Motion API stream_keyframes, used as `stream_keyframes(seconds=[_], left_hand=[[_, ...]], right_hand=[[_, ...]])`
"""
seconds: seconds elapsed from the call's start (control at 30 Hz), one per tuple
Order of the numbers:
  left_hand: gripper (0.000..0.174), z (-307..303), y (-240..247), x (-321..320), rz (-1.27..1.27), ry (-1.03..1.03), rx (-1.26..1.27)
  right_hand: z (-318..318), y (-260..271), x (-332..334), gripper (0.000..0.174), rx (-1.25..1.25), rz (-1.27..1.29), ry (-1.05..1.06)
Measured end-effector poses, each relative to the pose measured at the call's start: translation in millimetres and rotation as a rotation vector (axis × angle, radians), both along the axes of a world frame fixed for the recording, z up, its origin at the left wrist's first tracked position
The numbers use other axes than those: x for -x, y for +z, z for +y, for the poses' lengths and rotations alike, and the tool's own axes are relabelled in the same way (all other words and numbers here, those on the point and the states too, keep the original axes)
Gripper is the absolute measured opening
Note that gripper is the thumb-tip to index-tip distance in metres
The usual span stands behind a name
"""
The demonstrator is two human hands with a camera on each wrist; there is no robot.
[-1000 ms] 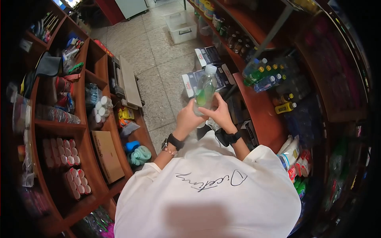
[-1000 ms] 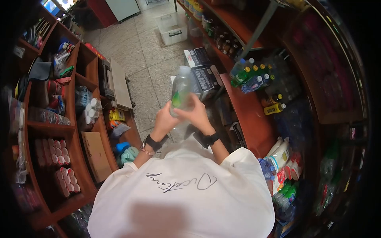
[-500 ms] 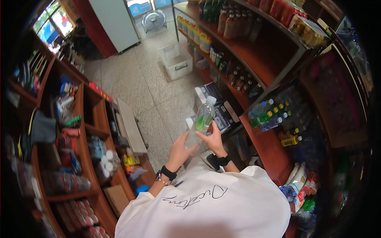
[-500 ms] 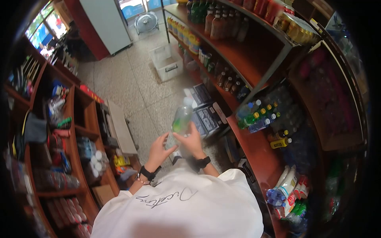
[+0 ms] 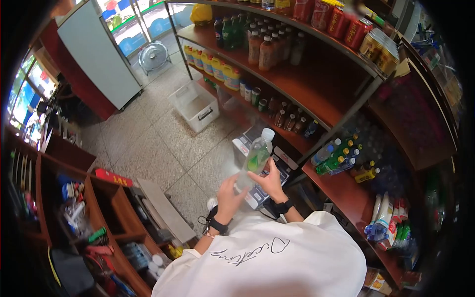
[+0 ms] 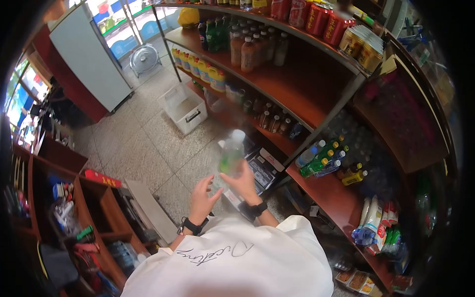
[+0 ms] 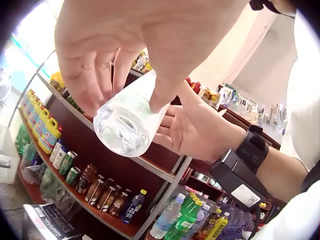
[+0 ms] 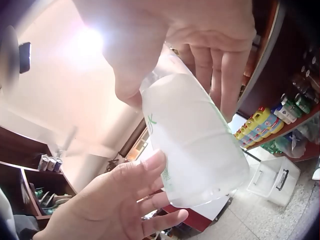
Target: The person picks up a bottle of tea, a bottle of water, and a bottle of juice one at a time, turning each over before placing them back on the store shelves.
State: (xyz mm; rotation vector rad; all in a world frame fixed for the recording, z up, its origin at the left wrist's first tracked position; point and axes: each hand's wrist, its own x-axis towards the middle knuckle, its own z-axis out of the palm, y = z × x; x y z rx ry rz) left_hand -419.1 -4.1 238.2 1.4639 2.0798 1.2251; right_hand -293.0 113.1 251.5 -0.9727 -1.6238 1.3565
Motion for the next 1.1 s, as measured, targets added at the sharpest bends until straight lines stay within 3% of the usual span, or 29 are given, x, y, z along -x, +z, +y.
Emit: stream_keyframes(seconds=[0.2,0.23,0.6,0.8,1.03,1.1], left_hand=[[0.049,64,-4,85,-0.087,-0.222,-0.028],[0.048,73,-1,102,-0.214,-0.279,-0.026],[0.047,187,5,284,-0.167,-0.544,0.042],[0.042,222,0,314,-0.227,-0.615,0.156],[0.051,252,-18,302,-0.208,-0.839,0.145],[0.051,265,-15,299,-0.192,-0.891,0.143]], right_hand=[[42,-14,65,0.062,-0.050,0.024,-0.171],[47,-16,79,0.061,0.001,0.011,-0.209],[121,-13,243,0.061,0.030,0.037,-0.516],[128,-12,267,0.063,0.001,-0.185,-0.566],[144,-13,251,0.064,0.115,-0.096,-0.710],[159,-31,242,0.067,-0.001,-0.063,-0.737]])
